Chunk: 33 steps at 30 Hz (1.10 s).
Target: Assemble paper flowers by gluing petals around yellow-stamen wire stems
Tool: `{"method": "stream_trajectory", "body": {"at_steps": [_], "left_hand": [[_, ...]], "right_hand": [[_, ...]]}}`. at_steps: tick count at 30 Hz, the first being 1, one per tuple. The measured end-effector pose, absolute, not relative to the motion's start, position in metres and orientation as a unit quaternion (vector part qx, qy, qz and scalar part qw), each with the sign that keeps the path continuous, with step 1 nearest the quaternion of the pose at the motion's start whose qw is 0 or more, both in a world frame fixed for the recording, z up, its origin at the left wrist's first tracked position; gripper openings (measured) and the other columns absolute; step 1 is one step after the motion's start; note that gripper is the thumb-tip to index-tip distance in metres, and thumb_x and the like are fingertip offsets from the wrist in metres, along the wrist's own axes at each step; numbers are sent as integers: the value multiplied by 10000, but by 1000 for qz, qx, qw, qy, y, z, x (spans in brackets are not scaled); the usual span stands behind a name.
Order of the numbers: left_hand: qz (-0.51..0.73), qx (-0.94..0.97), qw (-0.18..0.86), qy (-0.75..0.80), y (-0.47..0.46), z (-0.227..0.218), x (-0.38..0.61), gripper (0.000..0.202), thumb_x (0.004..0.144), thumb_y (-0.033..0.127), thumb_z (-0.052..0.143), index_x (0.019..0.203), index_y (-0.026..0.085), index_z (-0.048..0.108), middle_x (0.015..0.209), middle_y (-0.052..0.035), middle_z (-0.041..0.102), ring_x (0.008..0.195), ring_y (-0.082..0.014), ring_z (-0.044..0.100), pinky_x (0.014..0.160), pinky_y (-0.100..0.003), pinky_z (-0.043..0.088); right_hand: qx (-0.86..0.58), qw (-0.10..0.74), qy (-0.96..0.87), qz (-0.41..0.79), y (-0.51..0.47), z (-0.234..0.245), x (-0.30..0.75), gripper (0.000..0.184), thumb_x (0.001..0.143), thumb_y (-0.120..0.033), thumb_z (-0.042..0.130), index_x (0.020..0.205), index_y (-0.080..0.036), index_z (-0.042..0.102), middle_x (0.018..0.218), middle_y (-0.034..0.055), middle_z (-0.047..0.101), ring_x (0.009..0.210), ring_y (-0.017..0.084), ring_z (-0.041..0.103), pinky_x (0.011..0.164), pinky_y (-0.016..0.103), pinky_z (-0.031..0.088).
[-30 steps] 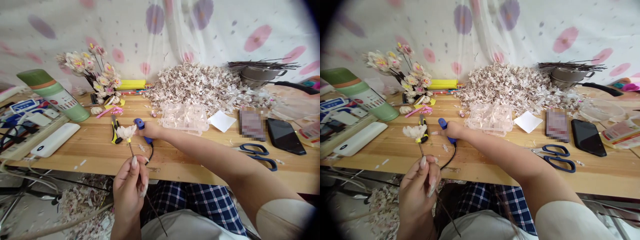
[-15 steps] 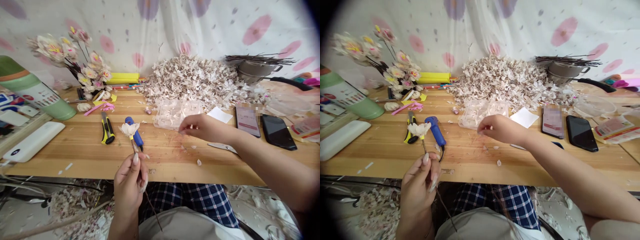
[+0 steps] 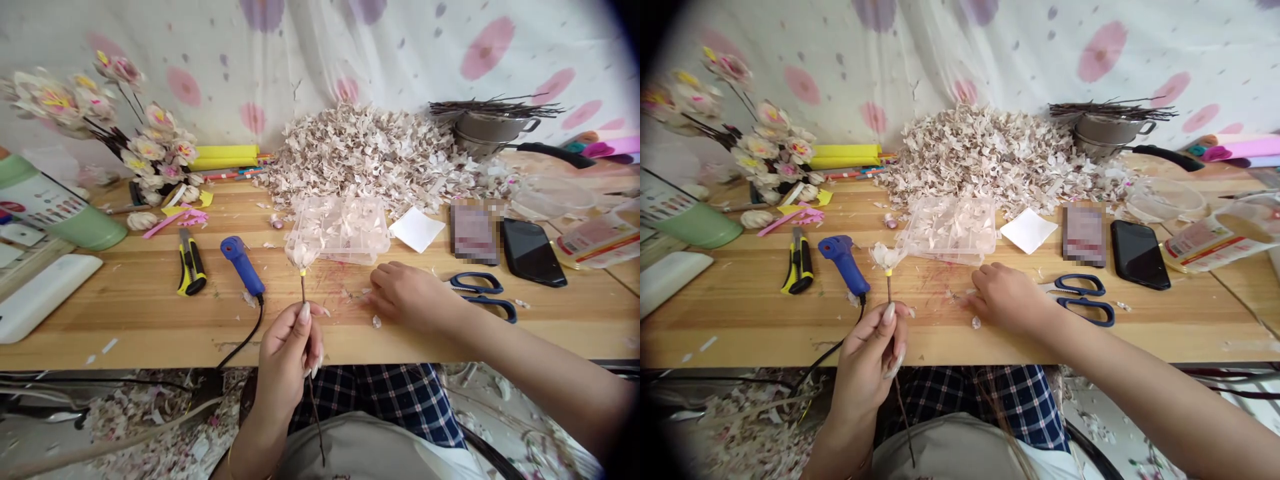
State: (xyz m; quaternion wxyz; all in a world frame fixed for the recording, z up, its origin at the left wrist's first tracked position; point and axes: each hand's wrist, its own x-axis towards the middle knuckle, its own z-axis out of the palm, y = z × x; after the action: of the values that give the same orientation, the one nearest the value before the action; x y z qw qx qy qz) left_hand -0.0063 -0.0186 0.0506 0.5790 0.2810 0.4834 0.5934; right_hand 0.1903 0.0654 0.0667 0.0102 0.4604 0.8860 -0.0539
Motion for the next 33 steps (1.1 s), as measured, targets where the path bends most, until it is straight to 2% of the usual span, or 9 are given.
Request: {"method": "stream_trajectory", "body": {"at_steps": [4, 8, 12, 15, 26, 33], "left_hand": [[580, 283, 583, 494, -18, 50, -4, 376, 788, 509, 726, 827, 143, 645, 447, 64, 480, 355, -38, 328, 358, -139, 210], [582, 284, 582, 492, -16, 49, -1, 368, 796, 502, 722, 830, 143, 647, 453, 65, 481, 363, -33, 328, 368, -135, 212], [578, 291, 586, 487, -14, 48, 0, 356, 806, 492, 715, 830, 143, 649, 457, 63, 483, 360, -33, 335, 365, -137, 214], [571, 308, 587, 484, -12, 44, -2, 372, 805, 510, 708, 840, 144, 649, 452, 61, 484, 349, -42, 339, 350, -150, 213], [559, 304, 604, 480, -7, 41, 4, 359, 815, 500, 699, 838, 146, 642, 461, 64, 486, 356, -34, 331, 362, -139, 204], [559, 297, 601, 488, -5, 41, 8, 348, 822, 489, 693, 833, 145, 642, 466, 67, 478, 359, -33, 325, 372, -144, 201]], "right_hand": [[428, 69, 901, 0, 68, 63, 182, 343, 1004, -372, 421, 928, -124, 646, 914, 140, 686, 851, 269, 639, 660, 329, 381], [395, 112, 911, 44, 69, 63, 176, 329, 1016, -291, 377, 965, -120, 654, 919, 158, 693, 829, 266, 645, 614, 326, 356], [350, 143, 924, 64, 69, 63, 175, 271, 971, -154, 413, 873, -133, 666, 915, 153, 694, 810, 254, 636, 561, 321, 310], [341, 133, 928, 71, 71, 60, 179, 229, 928, -100, 441, 875, -126, 663, 889, 144, 686, 764, 242, 623, 533, 314, 280], [346, 51, 936, 45, 76, 53, 190, 183, 927, -156, 476, 863, -114, 642, 789, 125, 669, 691, 218, 603, 520, 317, 241], [356, 75, 932, 12, 82, 54, 192, 180, 930, -121, 460, 889, -115, 636, 833, 112, 682, 721, 218, 620, 561, 314, 273]]}}
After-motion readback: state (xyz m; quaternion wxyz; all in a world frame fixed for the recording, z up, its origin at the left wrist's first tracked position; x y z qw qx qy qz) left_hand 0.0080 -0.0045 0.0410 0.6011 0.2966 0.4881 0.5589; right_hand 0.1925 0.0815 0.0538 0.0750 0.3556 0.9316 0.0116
